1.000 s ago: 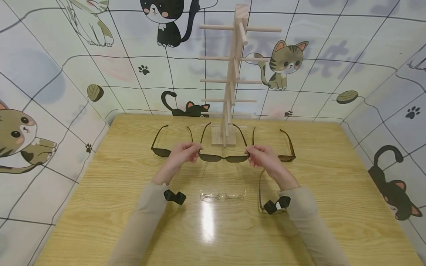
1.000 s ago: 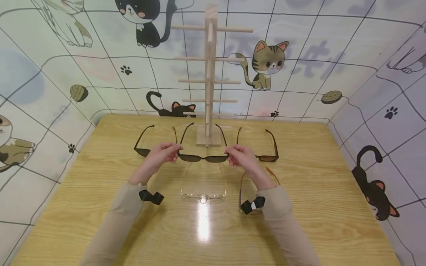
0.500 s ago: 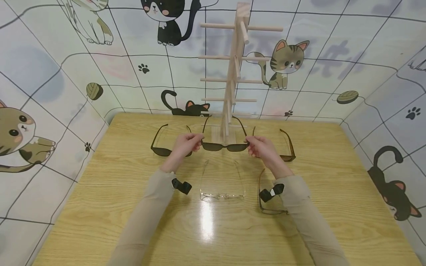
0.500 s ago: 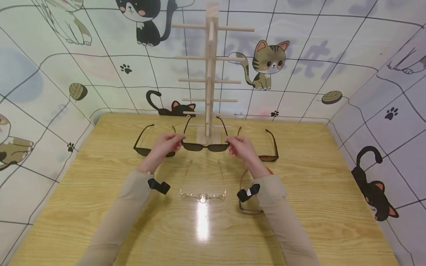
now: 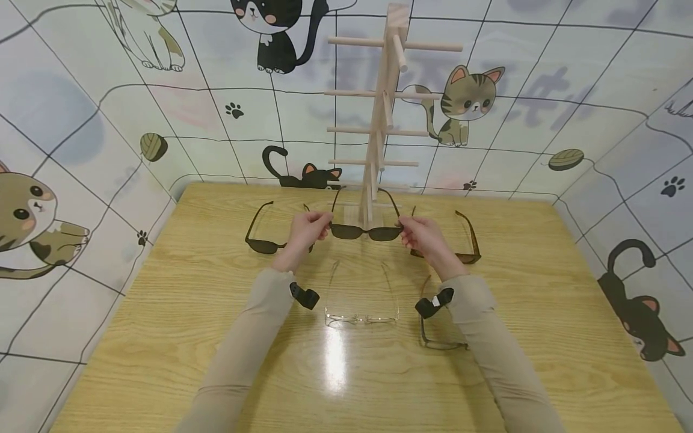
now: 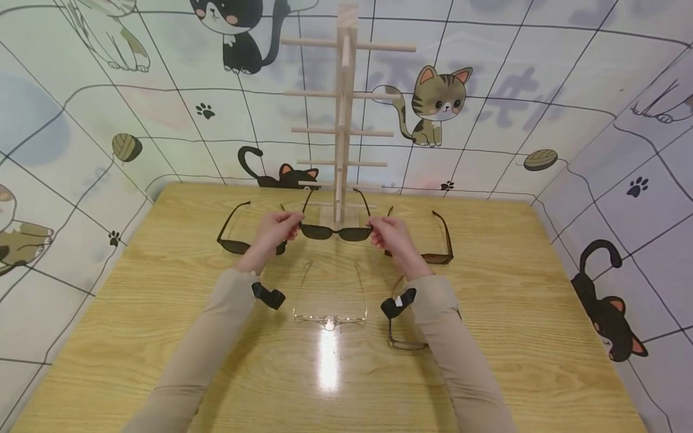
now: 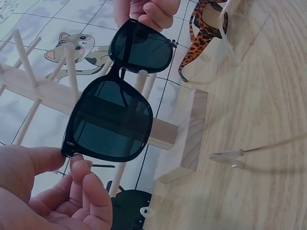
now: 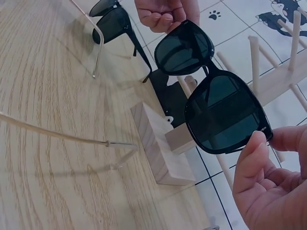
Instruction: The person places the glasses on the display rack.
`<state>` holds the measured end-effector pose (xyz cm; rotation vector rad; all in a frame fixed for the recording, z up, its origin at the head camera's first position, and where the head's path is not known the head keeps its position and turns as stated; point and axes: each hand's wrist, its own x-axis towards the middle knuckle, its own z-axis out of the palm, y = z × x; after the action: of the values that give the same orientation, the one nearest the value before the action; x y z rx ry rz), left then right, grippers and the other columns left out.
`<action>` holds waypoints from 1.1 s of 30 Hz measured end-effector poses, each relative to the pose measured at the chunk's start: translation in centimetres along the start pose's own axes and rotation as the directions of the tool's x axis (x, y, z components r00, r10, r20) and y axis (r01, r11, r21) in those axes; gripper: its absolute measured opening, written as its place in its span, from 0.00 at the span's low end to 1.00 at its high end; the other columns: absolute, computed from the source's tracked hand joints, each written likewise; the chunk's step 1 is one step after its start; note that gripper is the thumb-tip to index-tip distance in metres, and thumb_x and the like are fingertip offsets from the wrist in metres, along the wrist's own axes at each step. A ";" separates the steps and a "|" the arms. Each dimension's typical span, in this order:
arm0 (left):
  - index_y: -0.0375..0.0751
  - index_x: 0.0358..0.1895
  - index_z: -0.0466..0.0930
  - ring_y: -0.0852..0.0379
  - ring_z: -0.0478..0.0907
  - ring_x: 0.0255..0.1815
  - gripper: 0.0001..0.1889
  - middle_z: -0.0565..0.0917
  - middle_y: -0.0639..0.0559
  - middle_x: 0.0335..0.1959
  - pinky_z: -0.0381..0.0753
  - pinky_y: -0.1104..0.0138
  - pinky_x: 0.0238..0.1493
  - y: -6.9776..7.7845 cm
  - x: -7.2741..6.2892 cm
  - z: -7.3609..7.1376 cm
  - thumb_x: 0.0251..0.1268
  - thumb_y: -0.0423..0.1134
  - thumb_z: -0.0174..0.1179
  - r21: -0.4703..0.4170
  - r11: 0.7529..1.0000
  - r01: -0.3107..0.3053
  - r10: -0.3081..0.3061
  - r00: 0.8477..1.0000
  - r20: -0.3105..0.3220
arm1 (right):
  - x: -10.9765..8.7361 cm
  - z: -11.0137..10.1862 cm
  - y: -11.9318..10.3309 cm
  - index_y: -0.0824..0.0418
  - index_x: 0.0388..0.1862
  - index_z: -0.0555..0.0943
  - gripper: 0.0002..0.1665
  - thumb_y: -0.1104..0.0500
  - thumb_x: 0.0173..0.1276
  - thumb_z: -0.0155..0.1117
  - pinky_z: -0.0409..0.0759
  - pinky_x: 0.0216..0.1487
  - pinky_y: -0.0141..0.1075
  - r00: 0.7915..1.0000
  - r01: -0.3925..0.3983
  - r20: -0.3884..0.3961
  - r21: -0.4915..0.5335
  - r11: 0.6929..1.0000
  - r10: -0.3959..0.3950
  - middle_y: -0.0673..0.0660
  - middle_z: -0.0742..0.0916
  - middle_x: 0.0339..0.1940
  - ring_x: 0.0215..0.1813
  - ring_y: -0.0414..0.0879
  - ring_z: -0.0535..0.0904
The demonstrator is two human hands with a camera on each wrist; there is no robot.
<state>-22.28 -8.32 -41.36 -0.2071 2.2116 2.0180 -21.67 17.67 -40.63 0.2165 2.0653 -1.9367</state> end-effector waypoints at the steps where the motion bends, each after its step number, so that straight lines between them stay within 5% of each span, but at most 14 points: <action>1: 0.29 0.45 0.81 0.65 0.71 0.17 0.15 0.77 0.53 0.20 0.74 0.76 0.22 0.0 0.0 0.0 0.66 0.40 0.58 -0.001 1.000 0.005 -0.005 1.000 0.000 | 0.1 0.0 0.1 0.75 0.54 0.71 0.24 0.55 0.73 0.51 0.71 0.20 0.25 1.000 -0.002 -0.004 0.001 1.000 0.002 0.48 0.75 0.18 0.18 0.36 0.71; 18: 0.27 0.51 0.78 0.66 0.72 0.18 0.16 0.76 0.54 0.22 0.75 0.77 0.23 -0.3 0.4 0.3 0.67 0.37 0.56 0.007 0.999 0.037 -0.037 0.999 -0.017 | 0.6 0.0 0.2 0.69 0.48 0.74 0.17 0.55 0.74 0.51 0.71 0.20 0.25 1.000 -0.021 0.018 0.012 1.000 0.020 0.49 0.76 0.19 0.19 0.37 0.71; 33: 0.29 0.52 0.79 0.64 0.72 0.20 0.15 0.76 0.53 0.24 0.76 0.76 0.26 -0.4 0.6 0.7 0.67 0.36 0.56 0.018 0.999 0.045 -0.045 0.999 -0.026 | 0.9 -0.2 0.6 0.77 0.57 0.69 0.25 0.56 0.74 0.49 0.72 0.22 0.24 1.000 -0.023 0.012 -0.010 1.000 0.023 0.49 0.76 0.20 0.20 0.36 0.72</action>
<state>-22.74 -7.70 -41.96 -0.2797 2.2195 1.9819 -22.37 17.82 -41.48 0.2251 2.0552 -1.9092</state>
